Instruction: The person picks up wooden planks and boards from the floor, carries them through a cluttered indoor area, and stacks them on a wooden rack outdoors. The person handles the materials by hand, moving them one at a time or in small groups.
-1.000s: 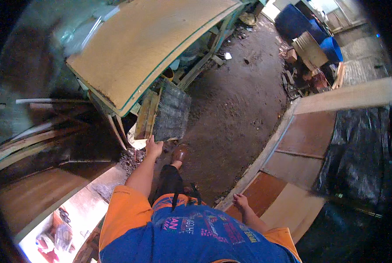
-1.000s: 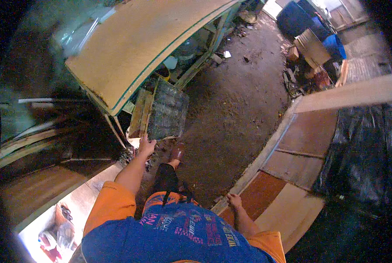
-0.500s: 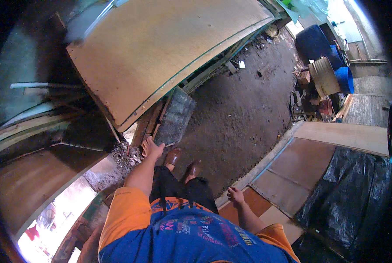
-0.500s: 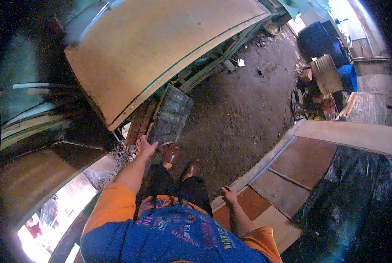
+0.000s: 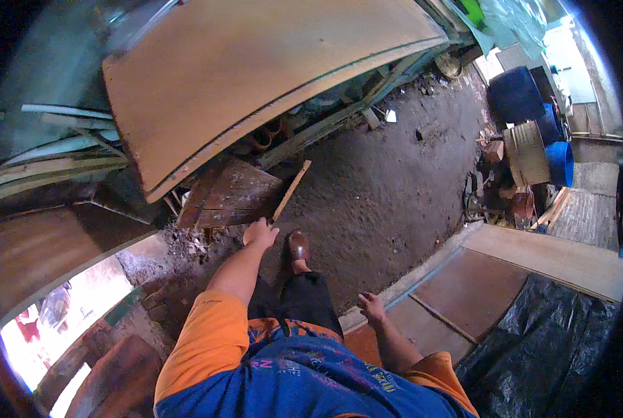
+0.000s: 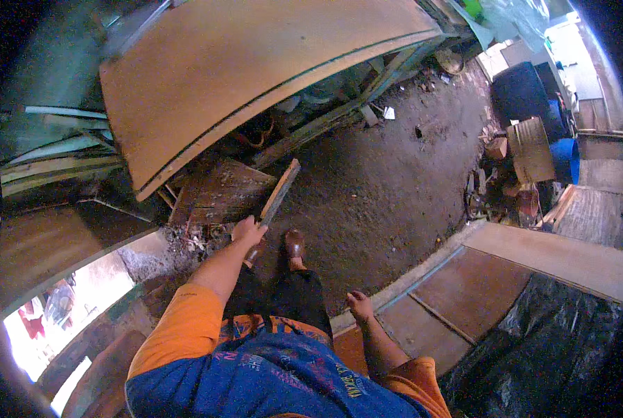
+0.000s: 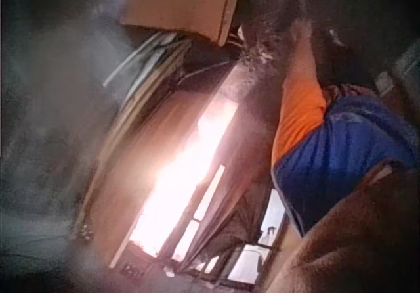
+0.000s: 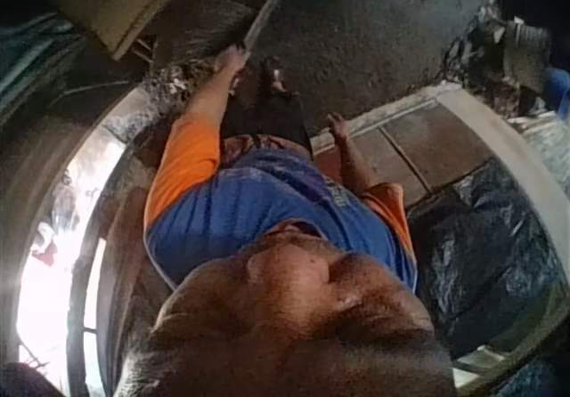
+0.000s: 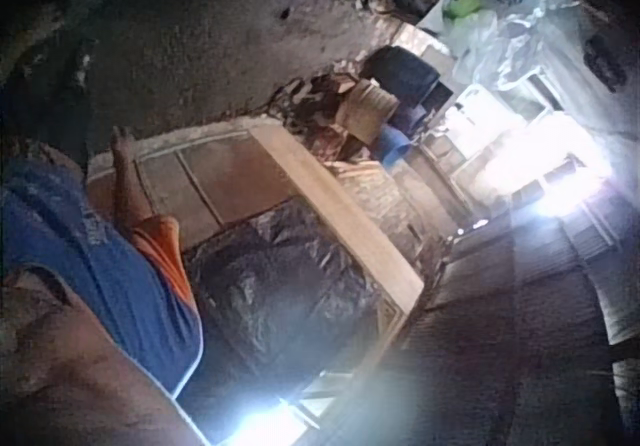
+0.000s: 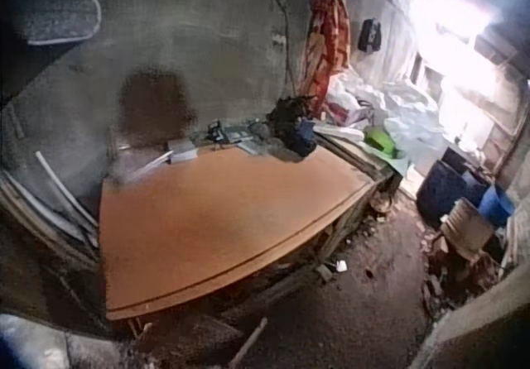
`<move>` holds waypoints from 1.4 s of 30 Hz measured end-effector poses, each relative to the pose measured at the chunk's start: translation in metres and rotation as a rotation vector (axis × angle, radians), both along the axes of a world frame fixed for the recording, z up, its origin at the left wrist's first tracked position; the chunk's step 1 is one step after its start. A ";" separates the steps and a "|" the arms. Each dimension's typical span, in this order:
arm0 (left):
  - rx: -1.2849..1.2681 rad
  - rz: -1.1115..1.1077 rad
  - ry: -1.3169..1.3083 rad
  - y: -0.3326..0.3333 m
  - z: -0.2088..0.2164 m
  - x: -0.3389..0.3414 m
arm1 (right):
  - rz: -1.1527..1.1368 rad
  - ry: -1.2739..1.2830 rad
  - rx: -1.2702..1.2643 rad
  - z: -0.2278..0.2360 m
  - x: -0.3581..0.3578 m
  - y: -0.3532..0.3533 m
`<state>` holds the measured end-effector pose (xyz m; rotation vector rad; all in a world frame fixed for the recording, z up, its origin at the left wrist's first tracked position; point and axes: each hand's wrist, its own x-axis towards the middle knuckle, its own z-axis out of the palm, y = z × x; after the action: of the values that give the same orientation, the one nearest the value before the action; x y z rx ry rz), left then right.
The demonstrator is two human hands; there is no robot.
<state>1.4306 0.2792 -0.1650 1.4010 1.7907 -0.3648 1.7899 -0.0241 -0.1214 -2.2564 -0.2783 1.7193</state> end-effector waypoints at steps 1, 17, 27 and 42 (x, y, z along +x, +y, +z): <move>0.070 -0.033 -0.013 -0.002 -0.003 0.013 | -0.016 0.002 -0.016 0.007 0.009 0.007; -0.017 -0.207 0.092 -0.084 0.106 -0.034 | 0.538 -0.201 0.356 0.005 0.022 0.184; -0.085 0.078 0.218 -0.283 0.175 -0.136 | 1.053 0.019 0.417 0.003 -0.245 0.350; -0.131 1.060 0.171 -0.632 0.182 -0.219 | 0.278 -0.204 0.424 -0.036 -0.497 0.372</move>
<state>1.2118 -0.3526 0.0172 0.2042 2.3122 -0.0202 1.2927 0.3482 -0.1571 -2.1405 -0.9447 1.3757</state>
